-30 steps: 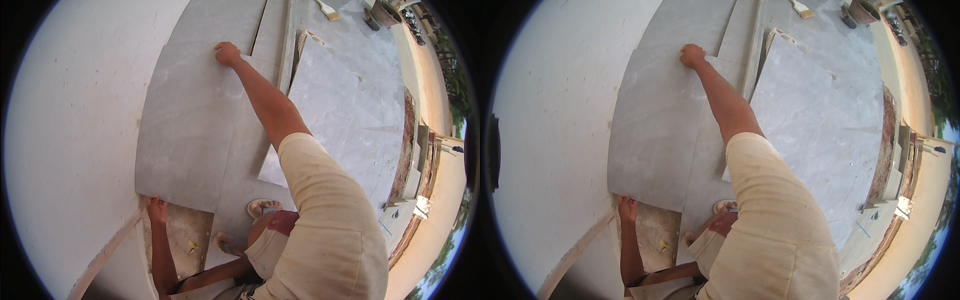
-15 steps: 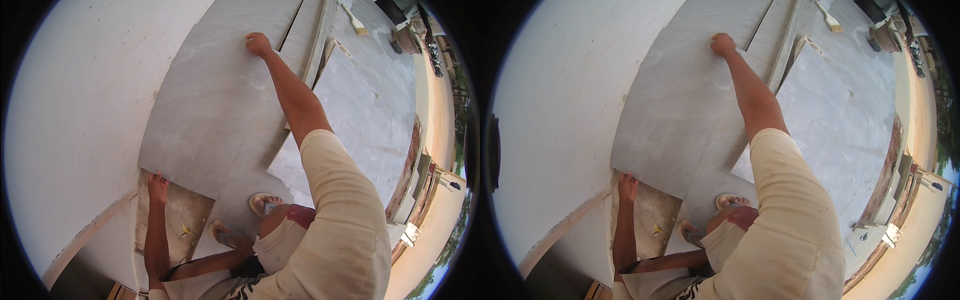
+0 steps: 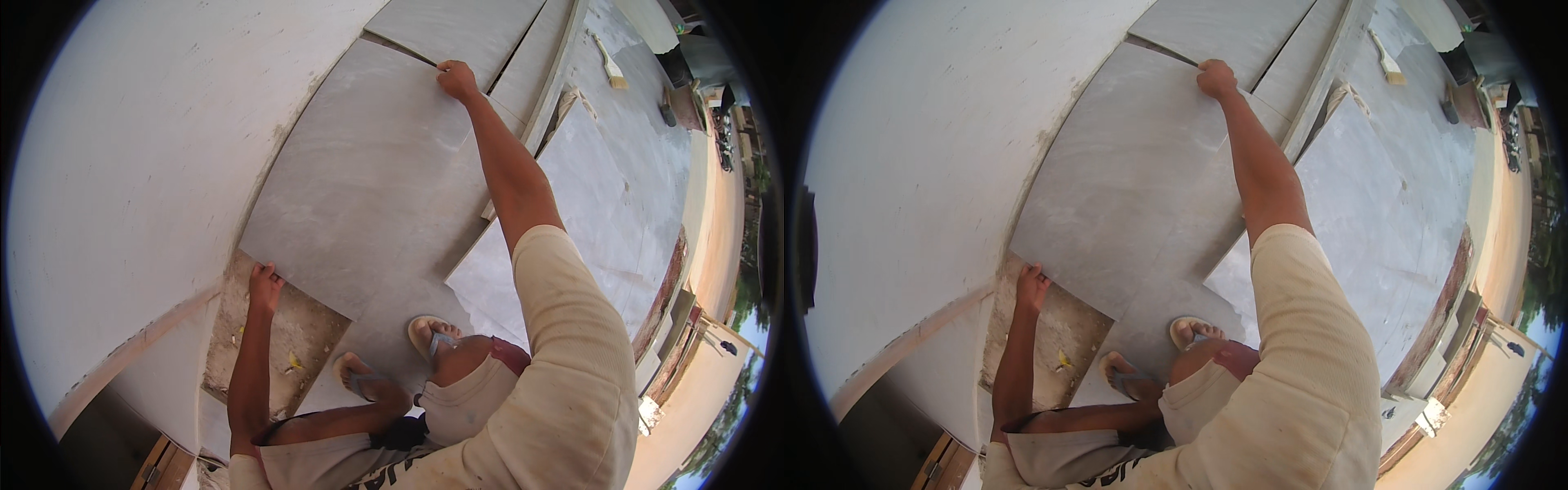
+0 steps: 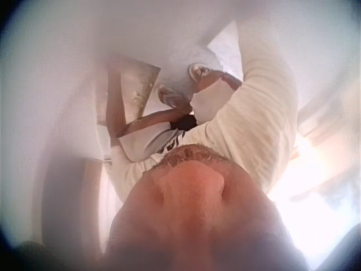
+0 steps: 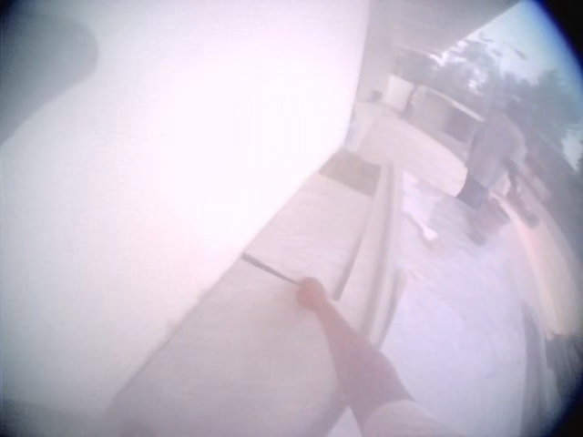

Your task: The person picks up large rectangular tiles from a pile and places them onto a concrete floor surface. They repeatedly position the tiles to fit together, adjusting their alignment by hand to create a continuous tiled area.

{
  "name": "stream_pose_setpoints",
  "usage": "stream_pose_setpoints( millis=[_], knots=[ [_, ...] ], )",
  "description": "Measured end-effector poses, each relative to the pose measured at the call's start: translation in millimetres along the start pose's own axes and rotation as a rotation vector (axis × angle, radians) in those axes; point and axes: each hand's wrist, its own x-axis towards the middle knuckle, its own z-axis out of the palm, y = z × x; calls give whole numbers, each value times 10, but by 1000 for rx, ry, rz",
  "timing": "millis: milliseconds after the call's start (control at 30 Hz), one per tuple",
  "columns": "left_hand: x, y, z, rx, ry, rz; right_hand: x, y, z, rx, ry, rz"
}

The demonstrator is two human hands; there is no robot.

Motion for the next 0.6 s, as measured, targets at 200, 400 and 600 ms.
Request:
stream_pose_setpoints(
  millis=[200, 400, 600],
  knots=[
    [-18, 25, -7, 3, 2, -11, -34, -19, 9, 14, -7, 5],
    [10, -7, 10, 18, 16, 3, -17, 28, -37, -61, 13, -75],
    [22, -23, -66, 54, 44, 13, -200, -165, -72, -214, 19, -137]
  ],
)
